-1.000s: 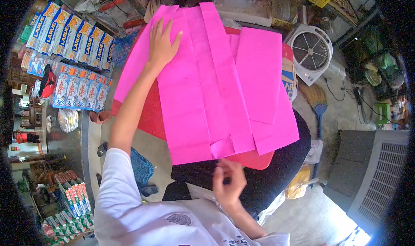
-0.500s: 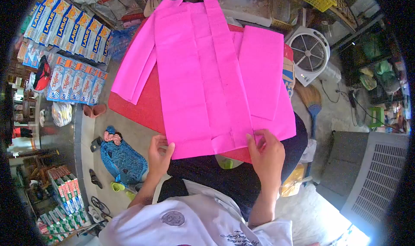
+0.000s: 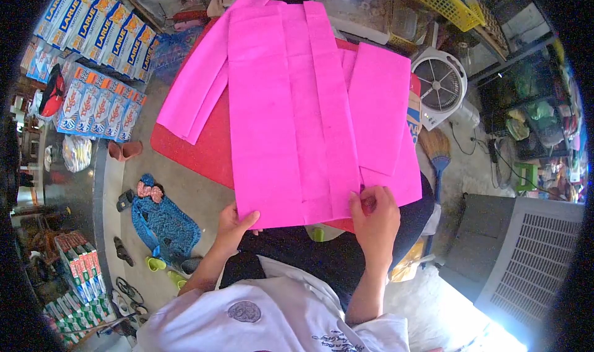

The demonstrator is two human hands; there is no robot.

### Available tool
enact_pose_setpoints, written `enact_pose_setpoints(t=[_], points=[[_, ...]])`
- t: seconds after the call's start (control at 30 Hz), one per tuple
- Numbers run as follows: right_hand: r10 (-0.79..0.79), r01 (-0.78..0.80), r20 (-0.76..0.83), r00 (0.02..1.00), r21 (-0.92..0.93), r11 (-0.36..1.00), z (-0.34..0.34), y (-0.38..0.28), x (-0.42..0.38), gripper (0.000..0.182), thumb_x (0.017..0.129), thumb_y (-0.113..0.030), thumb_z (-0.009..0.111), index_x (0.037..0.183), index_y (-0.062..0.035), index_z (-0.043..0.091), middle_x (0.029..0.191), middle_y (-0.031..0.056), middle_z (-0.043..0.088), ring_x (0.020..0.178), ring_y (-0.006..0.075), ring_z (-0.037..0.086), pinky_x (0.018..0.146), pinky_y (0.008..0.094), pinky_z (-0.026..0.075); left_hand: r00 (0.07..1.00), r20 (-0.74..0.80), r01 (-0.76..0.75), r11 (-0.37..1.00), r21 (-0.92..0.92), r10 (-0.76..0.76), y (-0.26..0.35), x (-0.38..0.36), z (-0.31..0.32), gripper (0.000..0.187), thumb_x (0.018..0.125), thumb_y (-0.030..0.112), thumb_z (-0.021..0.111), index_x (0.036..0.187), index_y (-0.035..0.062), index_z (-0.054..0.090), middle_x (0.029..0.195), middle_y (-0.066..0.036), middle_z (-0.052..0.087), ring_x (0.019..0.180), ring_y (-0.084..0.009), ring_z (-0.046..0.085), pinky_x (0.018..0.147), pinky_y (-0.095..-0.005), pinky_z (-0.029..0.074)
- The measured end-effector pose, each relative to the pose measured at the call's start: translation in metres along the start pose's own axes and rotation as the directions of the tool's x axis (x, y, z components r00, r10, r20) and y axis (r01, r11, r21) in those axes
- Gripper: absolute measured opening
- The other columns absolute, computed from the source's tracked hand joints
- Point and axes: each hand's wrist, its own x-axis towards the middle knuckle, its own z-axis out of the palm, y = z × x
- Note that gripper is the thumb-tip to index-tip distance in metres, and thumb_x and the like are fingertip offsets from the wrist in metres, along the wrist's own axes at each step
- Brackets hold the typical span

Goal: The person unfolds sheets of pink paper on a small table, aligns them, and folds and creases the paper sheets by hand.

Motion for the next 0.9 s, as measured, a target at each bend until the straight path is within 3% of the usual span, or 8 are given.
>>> enact_pose_setpoints(t=[0.13,0.33,0.43,0.53,0.6,0.73,0.77,0.9], points=[[0.078,-0.086,0.040,0.996,0.229,0.970,0.003,-0.010,-0.006,0.015,0.091,-0.008,0.080,0.093,0.0007,0.068,0.079,0.0041,0.062,0.073,0.0145,0.061,0.067,0.0287,0.049,1.000,0.026,-0.005,1.000,-0.013,0.005,-0.007,-0.002,-0.007,0.025,0.099,0.008,0.076,0.117,-0.0030,0.064,0.094,-0.011,0.074,0.076,-0.0169,0.072,0.065,-0.0299,0.058],[0.186,-0.220,0.121,0.975,0.627,0.747,0.003,-0.018,-0.005,0.010,0.092,0.000,0.077,0.096,-0.0004,0.068,0.083,-0.0019,0.061,0.076,0.0068,0.056,0.070,0.0222,0.045,1.000,0.026,0.015,1.000,-0.007,-0.015,-0.013,-0.004,-0.008,0.027,0.098,0.009,0.078,0.119,-0.0029,0.065,0.097,-0.010,0.074,0.076,-0.0157,0.071,0.065,-0.0291,0.058],[0.200,-0.272,0.185,0.962,0.611,0.744,0.002,-0.021,-0.006,0.010,0.090,0.002,0.076,0.096,0.0007,0.069,0.089,0.0014,0.064,0.081,0.0090,0.060,0.075,0.0236,0.047,1.000,0.011,0.026,1.000,0.010,-0.027,-0.009,-0.007,-0.004,0.028,0.098,0.010,0.078,0.120,-0.0018,0.066,0.096,-0.007,0.073,0.072,-0.0123,0.067,0.064,-0.0283,0.056],[-0.013,-0.060,0.121,0.993,0.583,0.810,0.010,-0.043,-0.008,0.011,0.087,0.004,0.075,0.096,0.0020,0.069,0.098,0.0057,0.068,0.091,0.0131,0.065,0.081,0.0270,0.051,1.000,0.012,-0.013,1.000,0.013,0.013,-0.014,-0.007,-0.006,0.027,0.097,0.011,0.079,0.119,-0.0005,0.068,0.094,-0.004,0.072,0.069,-0.0090,0.063,0.061,-0.0272,0.053],[-0.146,0.091,0.067,0.987,0.510,0.855,0.019,-0.066,-0.010,0.014,0.084,0.003,0.075,0.096,0.0017,0.069,0.102,0.0141,0.071,0.102,0.0252,0.071,0.088,0.0344,0.055,1.000,0.015,-0.001,1.000,0.009,0.001,-0.018,-0.007,-0.008,0.027,0.098,0.013,0.080,0.118,0.0005,0.069,0.092,-0.003,0.071,0.068,-0.0079,0.061,0.060,-0.0268,0.051],[-0.343,0.254,0.185,0.921,0.382,0.889,0.027,-0.106,-0.018,0.017,0.079,0.004,0.072,0.095,-0.0013,0.068,0.096,0.0169,0.069,0.092,0.0357,0.070,0.081,0.0413,0.056,0.999,0.001,0.044,0.997,0.056,-0.045,-0.014,-0.007,-0.007,0.027,0.098,0.018,0.080,0.117,0.0016,0.070,0.089,-0.001,0.071,0.069,-0.0075,0.061,0.061,-0.0256,0.050],[-0.430,0.368,0.155,0.889,0.316,0.874,0.031,-0.111,-0.019,0.018,0.079,0.004,0.073,0.096,-0.0008,0.069,0.090,0.0152,0.069,0.087,0.0328,0.071,0.078,0.0390,0.056,0.999,0.000,0.034,0.998,0.047,-0.034,-0.015,-0.007,-0.008,0.028,0.098,0.019,0.080,0.118,0.0019,0.070,0.089,-0.001,0.070,0.069,-0.0075,0.061,0.061,-0.0255,0.050],[-0.457,0.421,0.258,0.851,0.183,0.888,0.048,-0.133,-0.030,0.018,0.079,-0.004,0.078,0.096,-0.0050,0.070,0.088,0.0126,0.066,0.083,0.0351,0.068,0.071,0.0452,0.055,0.999,-0.008,-0.047,0.999,-0.021,0.047,-0.026,-0.007,-0.010,0.028,0.100,0.022,0.078,0.119,0.0027,0.070,0.088,0.001,0.069,0.072,-0.0069,0.061,0.063,-0.0246,0.049]])
